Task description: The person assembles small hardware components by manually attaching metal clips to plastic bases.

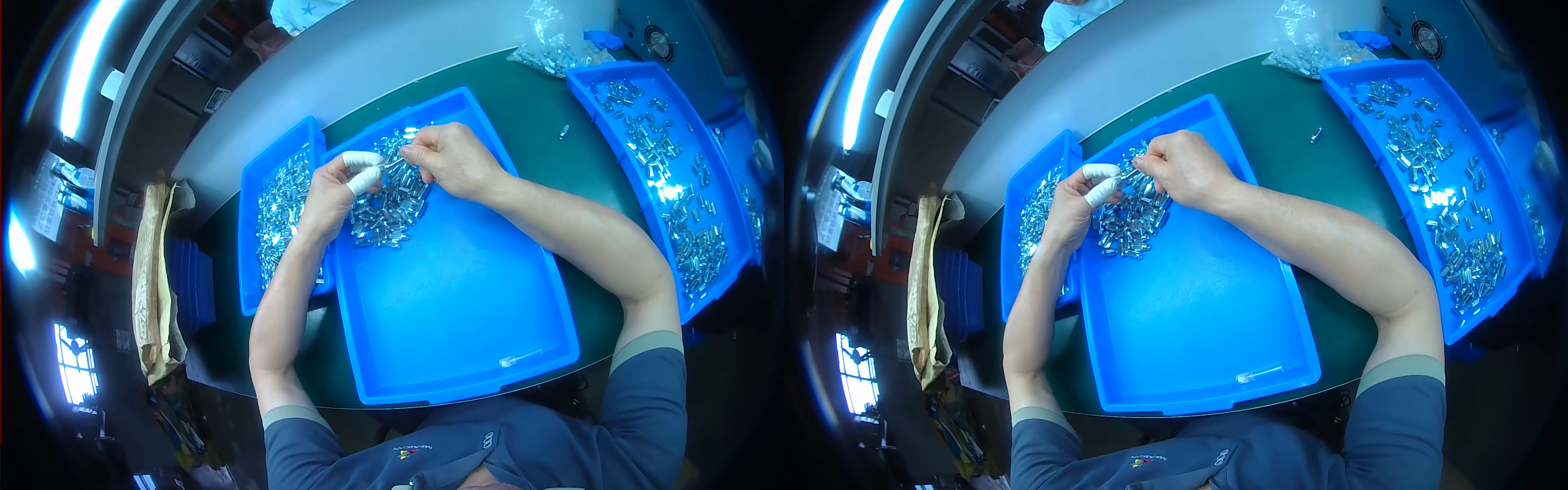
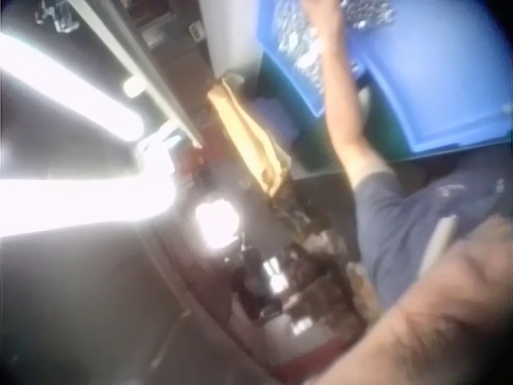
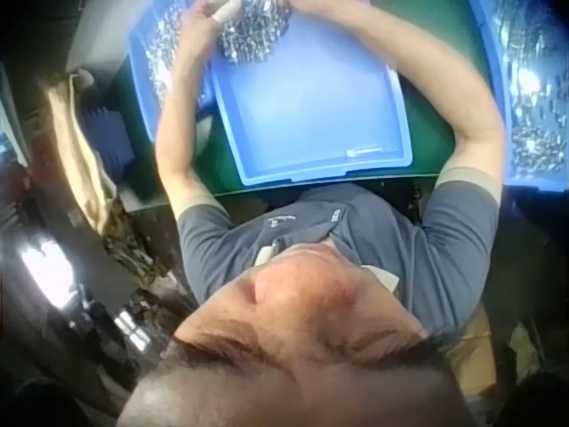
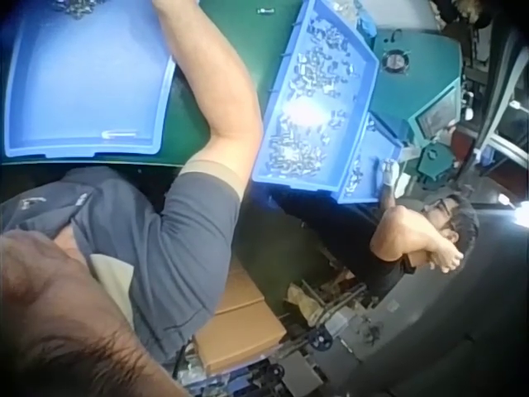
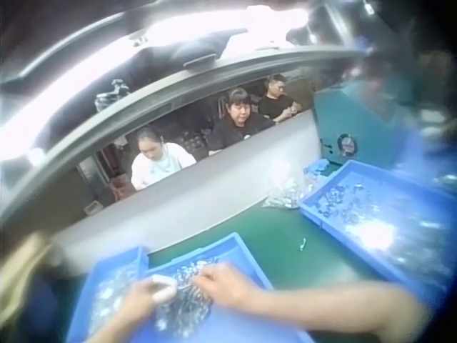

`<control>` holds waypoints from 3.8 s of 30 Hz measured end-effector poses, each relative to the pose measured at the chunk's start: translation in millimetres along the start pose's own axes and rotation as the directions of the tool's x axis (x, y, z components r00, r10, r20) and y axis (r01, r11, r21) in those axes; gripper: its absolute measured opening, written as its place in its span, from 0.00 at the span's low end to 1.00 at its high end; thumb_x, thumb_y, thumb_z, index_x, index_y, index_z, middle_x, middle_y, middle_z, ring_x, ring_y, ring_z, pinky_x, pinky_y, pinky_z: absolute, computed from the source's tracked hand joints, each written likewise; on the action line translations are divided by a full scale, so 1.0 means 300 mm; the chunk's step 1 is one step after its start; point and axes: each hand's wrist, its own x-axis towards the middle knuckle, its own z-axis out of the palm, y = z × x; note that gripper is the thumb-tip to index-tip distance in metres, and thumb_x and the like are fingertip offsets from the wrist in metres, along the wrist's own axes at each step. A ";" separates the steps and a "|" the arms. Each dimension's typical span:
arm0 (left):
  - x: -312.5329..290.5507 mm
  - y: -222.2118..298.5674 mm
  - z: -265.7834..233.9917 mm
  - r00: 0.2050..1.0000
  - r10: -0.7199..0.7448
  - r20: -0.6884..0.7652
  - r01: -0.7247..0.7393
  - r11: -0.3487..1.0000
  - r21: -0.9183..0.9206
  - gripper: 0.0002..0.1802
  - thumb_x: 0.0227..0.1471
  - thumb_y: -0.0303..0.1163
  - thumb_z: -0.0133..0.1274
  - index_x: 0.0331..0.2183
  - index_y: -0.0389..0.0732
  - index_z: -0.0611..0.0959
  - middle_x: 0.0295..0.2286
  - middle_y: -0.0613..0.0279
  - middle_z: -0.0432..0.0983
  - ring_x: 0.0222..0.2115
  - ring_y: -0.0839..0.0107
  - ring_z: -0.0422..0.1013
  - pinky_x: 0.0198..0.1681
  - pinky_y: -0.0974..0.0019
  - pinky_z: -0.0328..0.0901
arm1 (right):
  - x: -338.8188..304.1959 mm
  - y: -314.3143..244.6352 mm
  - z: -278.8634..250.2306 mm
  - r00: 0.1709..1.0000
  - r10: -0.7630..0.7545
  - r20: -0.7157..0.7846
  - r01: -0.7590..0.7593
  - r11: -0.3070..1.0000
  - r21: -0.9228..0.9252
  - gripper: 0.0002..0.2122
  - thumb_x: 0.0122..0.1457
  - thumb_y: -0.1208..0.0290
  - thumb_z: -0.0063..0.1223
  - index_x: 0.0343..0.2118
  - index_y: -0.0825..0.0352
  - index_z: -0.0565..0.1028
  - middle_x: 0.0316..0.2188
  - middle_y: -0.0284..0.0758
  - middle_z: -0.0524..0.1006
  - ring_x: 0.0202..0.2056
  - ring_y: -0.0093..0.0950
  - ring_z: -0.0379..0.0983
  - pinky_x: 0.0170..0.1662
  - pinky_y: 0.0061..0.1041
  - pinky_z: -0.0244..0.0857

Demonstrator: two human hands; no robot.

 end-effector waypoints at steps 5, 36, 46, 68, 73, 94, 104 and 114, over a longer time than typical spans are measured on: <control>-0.003 -0.008 -0.001 0.999 0.019 0.047 -0.022 0.997 0.074 0.12 0.56 0.29 0.62 0.42 0.37 0.84 0.35 0.61 0.82 0.34 0.75 0.77 0.40 0.70 0.71 | -0.003 -0.006 0.003 1.000 -0.018 -0.014 0.018 1.000 0.017 0.17 0.63 0.61 0.54 0.24 0.69 0.79 0.16 0.36 0.77 0.19 0.27 0.74 0.24 0.32 0.66; -0.019 -0.005 0.008 0.993 0.120 0.003 -0.120 0.991 0.066 0.11 0.59 0.24 0.57 0.44 0.33 0.82 0.35 0.56 0.83 0.34 0.73 0.78 0.40 0.69 0.73 | -0.030 -0.036 -0.011 0.994 -0.049 0.093 0.056 0.995 -0.077 0.14 0.64 0.63 0.55 0.26 0.68 0.80 0.17 0.32 0.77 0.19 0.21 0.72 0.25 0.27 0.64; -0.052 0.019 0.010 0.971 0.229 0.071 -0.234 0.847 0.478 0.11 0.55 0.25 0.62 0.42 0.36 0.85 0.36 0.60 0.83 0.39 0.73 0.77 0.45 0.68 0.71 | -0.039 -0.018 -0.002 0.964 -0.203 0.170 0.258 0.861 -0.439 0.14 0.61 0.62 0.56 0.25 0.68 0.79 0.18 0.41 0.77 0.21 0.36 0.75 0.27 0.36 0.66; -0.099 0.033 -0.172 0.831 0.552 0.067 -0.196 0.179 0.964 0.17 0.48 0.28 0.64 0.42 0.40 0.84 0.40 0.51 0.80 0.46 0.52 0.73 0.51 0.54 0.67 | -0.004 -0.022 -0.011 0.979 0.046 0.198 -0.039 0.998 -0.040 0.18 0.65 0.60 0.53 0.22 0.67 0.78 0.16 0.30 0.75 0.20 0.18 0.68 0.26 0.25 0.62; -0.033 -0.013 -0.093 0.937 0.244 0.251 -0.302 0.201 0.932 0.16 0.47 0.30 0.64 0.40 0.40 0.85 0.36 0.51 0.79 0.42 0.52 0.73 0.48 0.53 0.67 | -0.017 -0.020 -0.001 0.979 0.046 0.197 -0.042 0.999 -0.025 0.17 0.64 0.60 0.53 0.23 0.68 0.78 0.16 0.31 0.76 0.20 0.19 0.69 0.26 0.25 0.63; -0.062 0.014 0.000 0.928 0.353 0.121 -0.345 0.692 0.634 0.11 0.49 0.27 0.66 0.35 0.35 0.82 0.34 0.59 0.81 0.38 0.67 0.77 0.45 0.65 0.70 | -0.020 -0.010 0.004 0.981 -0.069 0.181 0.115 0.961 -0.253 0.13 0.61 0.62 0.56 0.25 0.67 0.80 0.18 0.35 0.78 0.21 0.27 0.75 0.27 0.32 0.66; -0.073 0.006 0.004 0.883 0.440 0.162 -0.419 0.584 0.695 0.10 0.47 0.24 0.66 0.34 0.37 0.82 0.33 0.58 0.81 0.37 0.63 0.78 0.41 0.63 0.70 | -0.044 -0.029 0.024 0.962 -0.210 0.174 0.269 0.835 -0.479 0.13 0.60 0.62 0.55 0.26 0.66 0.81 0.23 0.44 0.79 0.29 0.45 0.76 0.33 0.44 0.67; -0.096 0.033 -0.025 0.863 0.474 0.175 -0.440 0.535 0.722 0.10 0.47 0.23 0.65 0.34 0.38 0.83 0.32 0.56 0.80 0.35 0.59 0.77 0.39 0.60 0.71 | -0.031 -0.009 0.013 0.962 -0.151 0.228 0.215 0.933 -0.288 0.15 0.61 0.62 0.55 0.24 0.69 0.80 0.17 0.37 0.78 0.22 0.32 0.76 0.30 0.35 0.68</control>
